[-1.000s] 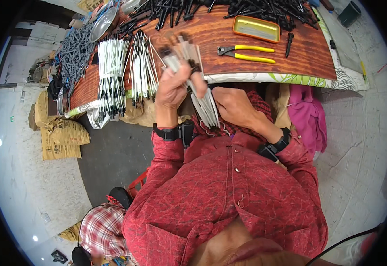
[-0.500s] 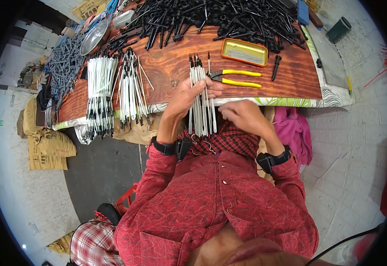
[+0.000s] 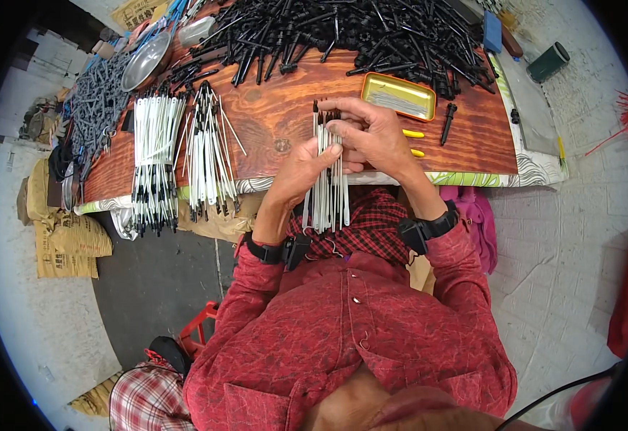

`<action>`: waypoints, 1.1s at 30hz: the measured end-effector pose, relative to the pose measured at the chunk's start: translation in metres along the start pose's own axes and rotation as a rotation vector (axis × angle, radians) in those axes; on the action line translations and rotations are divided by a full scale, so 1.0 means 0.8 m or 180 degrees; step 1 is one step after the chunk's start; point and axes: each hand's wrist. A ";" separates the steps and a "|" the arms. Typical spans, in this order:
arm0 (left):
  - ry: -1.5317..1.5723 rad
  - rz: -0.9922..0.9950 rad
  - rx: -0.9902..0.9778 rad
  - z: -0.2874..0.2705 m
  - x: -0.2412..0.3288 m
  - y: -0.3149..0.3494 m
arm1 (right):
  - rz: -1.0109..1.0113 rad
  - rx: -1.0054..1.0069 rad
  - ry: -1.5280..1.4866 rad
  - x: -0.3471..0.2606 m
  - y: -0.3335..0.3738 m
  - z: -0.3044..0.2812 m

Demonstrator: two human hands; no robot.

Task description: The person trims the ends of white rods using pliers, gathers them into bundles, and sorts through them by hand. They then move a pink cloth and a white bag before continuing to arrange and trim more rods.

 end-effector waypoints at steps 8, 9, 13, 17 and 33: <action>-0.0076 -0.0031 -0.0075 0.009 0.009 -0.007 | -0.0278 0.0189 0.0460 0.000 -0.004 -0.001; -0.0118 -0.0046 0.0099 0.006 0.005 -0.006 | -0.0259 0.0350 0.0548 0.001 -0.004 0.000; 0.0535 0.0051 0.0303 0.000 -0.007 0.001 | -0.0614 0.0635 0.0816 0.018 0.016 -0.014; 0.0662 0.0224 0.0392 -0.008 -0.007 0.006 | -0.0659 0.1063 0.1289 0.016 0.051 -0.040; 0.0709 0.0156 0.0442 -0.048 -0.018 -0.020 | 0.1223 0.1538 0.0306 0.143 0.345 -0.031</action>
Point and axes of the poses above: each hand's wrist, its own y-axis away from the middle knuckle, its own z-axis out of the palm, x = y × z, and after that the axes turned 14 degrees about -x, right-handed
